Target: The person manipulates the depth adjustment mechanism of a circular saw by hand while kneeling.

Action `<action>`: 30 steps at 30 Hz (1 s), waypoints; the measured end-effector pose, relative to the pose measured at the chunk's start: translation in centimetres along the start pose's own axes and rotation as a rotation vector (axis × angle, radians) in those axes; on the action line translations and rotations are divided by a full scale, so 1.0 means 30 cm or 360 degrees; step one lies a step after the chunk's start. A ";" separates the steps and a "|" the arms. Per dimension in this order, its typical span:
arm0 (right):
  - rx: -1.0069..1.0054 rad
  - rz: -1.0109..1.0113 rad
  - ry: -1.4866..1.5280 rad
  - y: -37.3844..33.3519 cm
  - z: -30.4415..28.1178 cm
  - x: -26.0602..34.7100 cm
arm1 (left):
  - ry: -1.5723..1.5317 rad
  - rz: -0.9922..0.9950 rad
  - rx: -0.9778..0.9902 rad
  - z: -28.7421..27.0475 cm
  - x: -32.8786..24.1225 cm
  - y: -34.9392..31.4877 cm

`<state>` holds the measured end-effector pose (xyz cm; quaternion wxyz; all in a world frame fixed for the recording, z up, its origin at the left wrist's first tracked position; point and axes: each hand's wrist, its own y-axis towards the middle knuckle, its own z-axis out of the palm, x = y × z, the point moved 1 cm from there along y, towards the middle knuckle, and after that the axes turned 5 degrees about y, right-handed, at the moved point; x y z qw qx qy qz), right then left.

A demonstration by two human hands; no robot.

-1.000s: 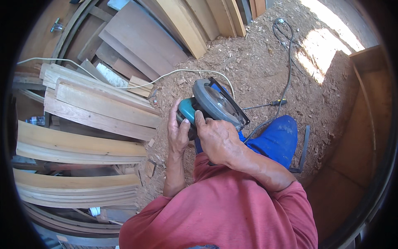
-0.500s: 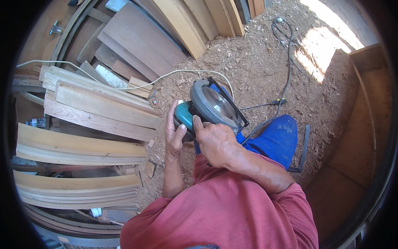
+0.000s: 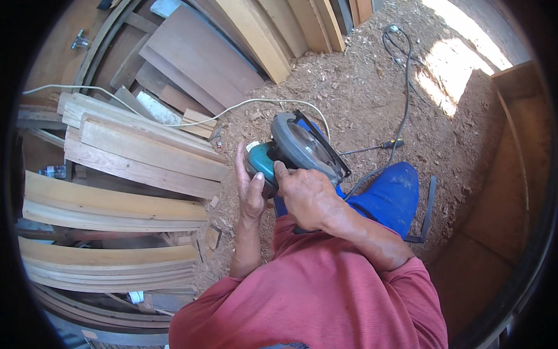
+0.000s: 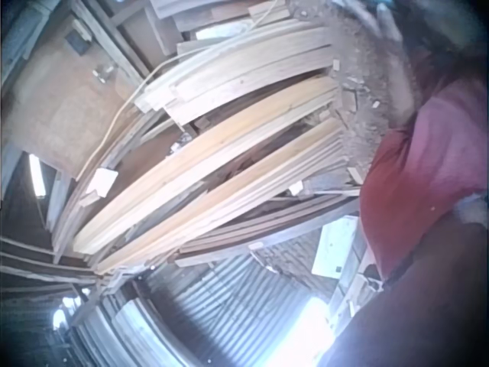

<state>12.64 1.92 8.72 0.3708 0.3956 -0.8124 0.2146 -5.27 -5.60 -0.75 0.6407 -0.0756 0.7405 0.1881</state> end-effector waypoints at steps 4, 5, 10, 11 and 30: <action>0.0029 0.0024 0.0030 0.009 -0.018 0.019 | -0.0148 -0.0179 -0.0243 0.024 0.053 -0.078; 0.0064 0.0058 0.0036 0.011 -0.019 0.021 | -0.0337 -0.0297 -0.0285 0.035 0.041 -0.083; 0.0024 0.0007 0.0088 0.008 0.005 0.023 | -0.0943 -0.0603 -0.0178 0.088 -0.046 -0.060; 0.0045 0.0018 0.0087 0.008 0.011 0.027 | -0.0978 -0.0622 -0.0172 0.092 -0.044 -0.055; -0.0407 -0.0121 0.0360 -0.198 0.122 -0.152 | -0.1261 -0.0895 -0.0472 0.096 -0.023 -0.016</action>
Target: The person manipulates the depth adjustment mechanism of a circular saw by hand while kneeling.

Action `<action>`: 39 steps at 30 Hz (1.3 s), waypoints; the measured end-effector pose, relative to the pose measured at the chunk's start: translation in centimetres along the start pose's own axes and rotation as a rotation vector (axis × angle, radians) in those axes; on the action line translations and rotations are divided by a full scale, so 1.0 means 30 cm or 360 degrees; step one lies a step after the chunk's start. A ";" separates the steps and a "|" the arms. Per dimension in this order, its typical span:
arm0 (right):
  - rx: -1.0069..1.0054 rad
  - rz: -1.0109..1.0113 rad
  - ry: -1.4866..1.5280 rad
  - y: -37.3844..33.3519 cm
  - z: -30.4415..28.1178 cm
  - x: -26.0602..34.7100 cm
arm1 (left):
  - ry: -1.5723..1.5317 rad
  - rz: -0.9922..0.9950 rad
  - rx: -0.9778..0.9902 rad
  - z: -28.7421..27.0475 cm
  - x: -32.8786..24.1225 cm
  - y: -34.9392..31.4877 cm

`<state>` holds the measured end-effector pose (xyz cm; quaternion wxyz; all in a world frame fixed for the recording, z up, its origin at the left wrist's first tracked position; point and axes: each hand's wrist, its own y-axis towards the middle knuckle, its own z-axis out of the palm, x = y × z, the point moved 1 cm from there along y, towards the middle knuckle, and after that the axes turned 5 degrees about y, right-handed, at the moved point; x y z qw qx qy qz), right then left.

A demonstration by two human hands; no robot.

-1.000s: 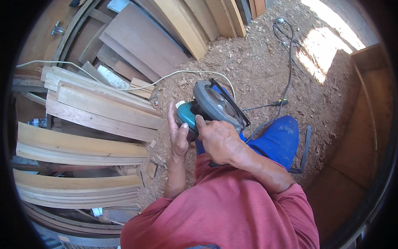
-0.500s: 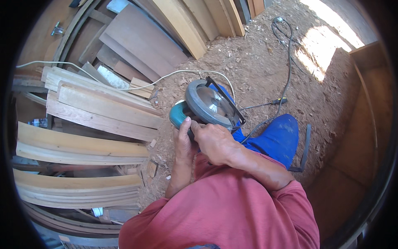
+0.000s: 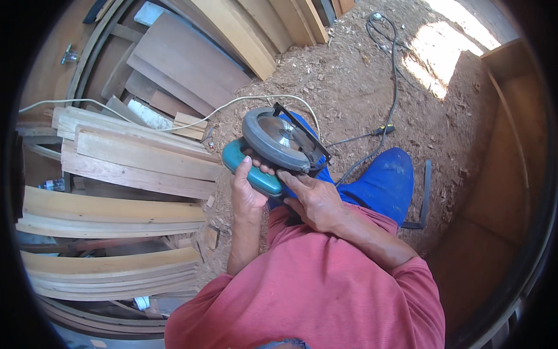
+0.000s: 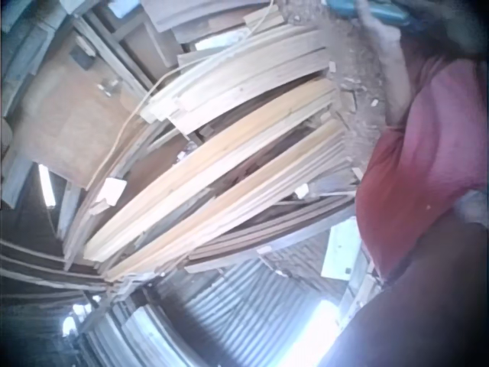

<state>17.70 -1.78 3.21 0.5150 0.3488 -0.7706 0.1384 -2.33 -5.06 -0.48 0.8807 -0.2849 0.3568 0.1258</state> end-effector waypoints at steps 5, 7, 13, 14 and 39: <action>0.0075 0.0152 -0.0182 0.040 0.003 0.016 | -0.0050 -0.0065 0.0059 -0.002 -0.005 0.005; 0.0297 0.0281 -0.0001 0.062 -0.001 0.017 | -0.0045 -0.0074 0.0092 0.005 -0.005 0.010; 0.0463 0.0417 -0.0069 0.092 -0.025 0.023 | -0.0036 -0.0058 0.0135 -0.006 -0.005 0.011; 0.0463 0.0420 -0.0072 0.085 -0.019 0.010 | -0.0029 -0.0045 0.0080 0.004 -0.005 0.005; 0.0173 -0.0205 -0.0144 0.064 0.101 -0.126 | -0.0069 -0.0198 0.0095 -0.037 -0.059 0.043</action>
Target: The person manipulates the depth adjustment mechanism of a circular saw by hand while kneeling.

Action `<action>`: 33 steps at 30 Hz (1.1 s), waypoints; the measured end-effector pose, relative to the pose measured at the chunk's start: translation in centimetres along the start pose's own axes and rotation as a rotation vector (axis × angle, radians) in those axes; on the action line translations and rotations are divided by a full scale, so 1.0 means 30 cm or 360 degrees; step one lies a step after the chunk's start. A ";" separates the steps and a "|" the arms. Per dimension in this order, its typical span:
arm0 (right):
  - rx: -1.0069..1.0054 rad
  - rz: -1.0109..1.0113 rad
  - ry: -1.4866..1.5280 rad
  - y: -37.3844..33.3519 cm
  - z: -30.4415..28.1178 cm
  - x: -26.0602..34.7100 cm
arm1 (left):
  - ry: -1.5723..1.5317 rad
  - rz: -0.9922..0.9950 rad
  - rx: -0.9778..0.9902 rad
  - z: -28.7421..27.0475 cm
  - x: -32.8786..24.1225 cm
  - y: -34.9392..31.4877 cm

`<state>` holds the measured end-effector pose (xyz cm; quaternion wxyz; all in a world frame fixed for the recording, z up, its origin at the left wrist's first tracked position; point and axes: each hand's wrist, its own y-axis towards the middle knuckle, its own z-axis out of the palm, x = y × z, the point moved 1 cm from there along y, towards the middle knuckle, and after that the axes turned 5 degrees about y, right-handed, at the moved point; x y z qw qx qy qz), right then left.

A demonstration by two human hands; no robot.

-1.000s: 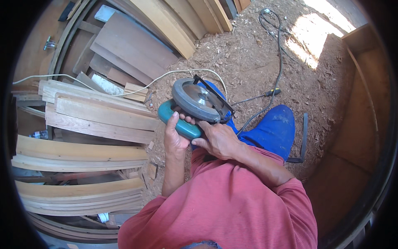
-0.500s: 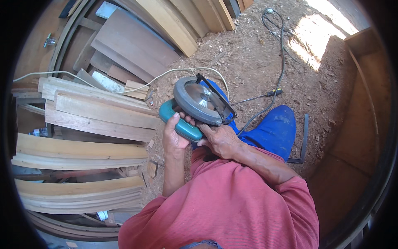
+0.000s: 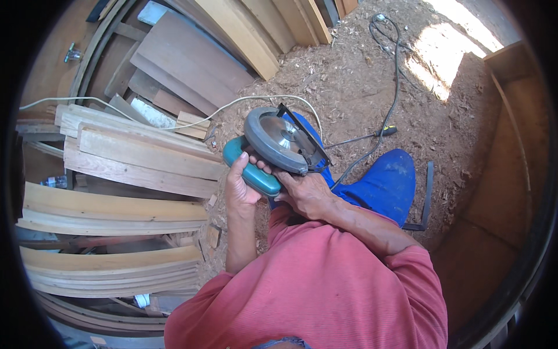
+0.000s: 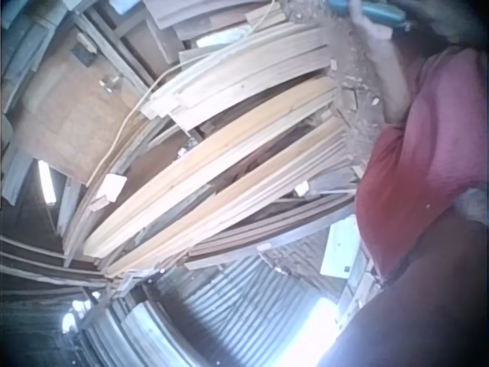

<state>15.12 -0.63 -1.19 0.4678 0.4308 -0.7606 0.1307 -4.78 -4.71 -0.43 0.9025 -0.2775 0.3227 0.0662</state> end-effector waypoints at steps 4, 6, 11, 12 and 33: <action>0.0022 0.0049 -0.0045 -0.007 0.031 -0.034 | 0.0059 0.0029 -0.0002 0.039 0.007 -0.010; 0.0017 0.0054 -0.0028 -0.002 0.013 -0.011 | 0.0155 0.0133 -0.0018 0.029 0.014 -0.017; 0.0405 0.0478 0.0016 0.003 -0.146 0.158 | 0.0185 0.0181 -0.0032 0.045 0.055 -0.065; 0.0619 0.0519 -0.0042 0.008 -0.221 0.216 | 0.0247 0.0223 -0.0016 0.051 0.066 -0.078; 0.1337 0.0043 -0.0918 0.480 -0.397 0.140 | 0.0966 0.0510 0.0482 0.184 0.228 -0.266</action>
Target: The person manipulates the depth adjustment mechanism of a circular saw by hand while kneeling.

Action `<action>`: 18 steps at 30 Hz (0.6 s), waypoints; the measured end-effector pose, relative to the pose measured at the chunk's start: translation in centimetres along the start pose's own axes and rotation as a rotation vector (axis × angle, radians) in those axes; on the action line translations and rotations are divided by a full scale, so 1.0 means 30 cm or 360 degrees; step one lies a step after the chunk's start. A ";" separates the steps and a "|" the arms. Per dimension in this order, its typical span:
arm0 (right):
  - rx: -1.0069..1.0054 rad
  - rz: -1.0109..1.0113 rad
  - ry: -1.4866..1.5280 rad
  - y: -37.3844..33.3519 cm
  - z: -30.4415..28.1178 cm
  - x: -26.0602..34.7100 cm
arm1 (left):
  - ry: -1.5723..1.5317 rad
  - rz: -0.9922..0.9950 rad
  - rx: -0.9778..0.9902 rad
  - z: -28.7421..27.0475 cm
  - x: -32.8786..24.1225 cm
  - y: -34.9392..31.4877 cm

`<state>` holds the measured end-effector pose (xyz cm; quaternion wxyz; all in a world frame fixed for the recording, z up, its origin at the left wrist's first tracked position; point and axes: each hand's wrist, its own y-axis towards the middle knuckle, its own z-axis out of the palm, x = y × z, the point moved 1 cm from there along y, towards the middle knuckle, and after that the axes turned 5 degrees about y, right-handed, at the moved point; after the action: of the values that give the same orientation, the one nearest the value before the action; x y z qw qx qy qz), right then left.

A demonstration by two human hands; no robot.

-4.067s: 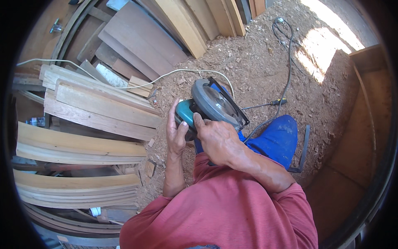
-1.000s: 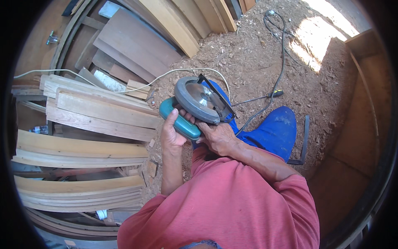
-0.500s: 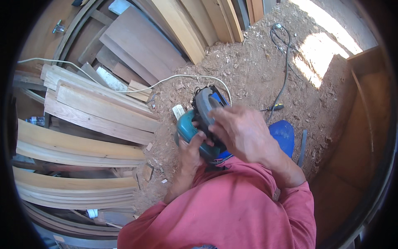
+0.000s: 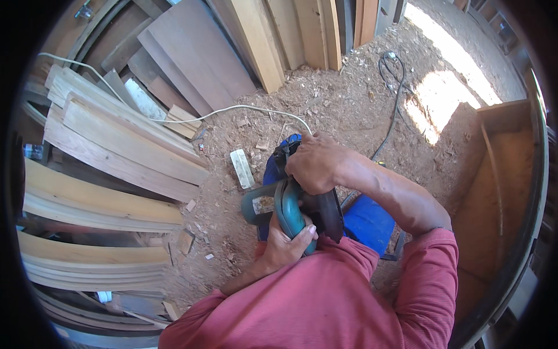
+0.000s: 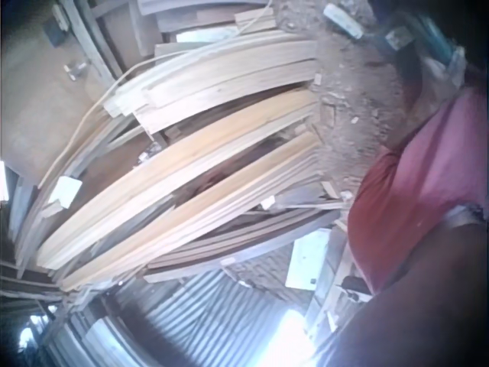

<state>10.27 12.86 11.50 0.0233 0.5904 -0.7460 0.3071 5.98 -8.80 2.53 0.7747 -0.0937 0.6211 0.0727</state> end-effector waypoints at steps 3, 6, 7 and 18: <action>0.0081 0.0005 -0.0051 0.004 0.008 0.001 | -0.0004 -0.0077 -0.0036 0.009 -0.011 -0.008; -0.0107 -0.0015 -0.0018 -0.016 0.027 -0.004 | 0.0118 -0.0017 0.0001 0.011 -0.005 -0.003; -0.0259 -0.0037 -0.0001 -0.019 0.028 -0.006 | 0.0112 -0.0022 -0.0001 0.014 -0.004 -0.002; -0.0456 -0.0110 0.0062 -0.001 0.039 -0.031 | -0.0276 -0.0149 0.0115 0.002 -0.009 0.044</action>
<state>10.96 13.10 10.18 0.1324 0.6003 -0.7608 0.2081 5.66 -7.50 2.72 0.8310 -0.0880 0.5489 0.0216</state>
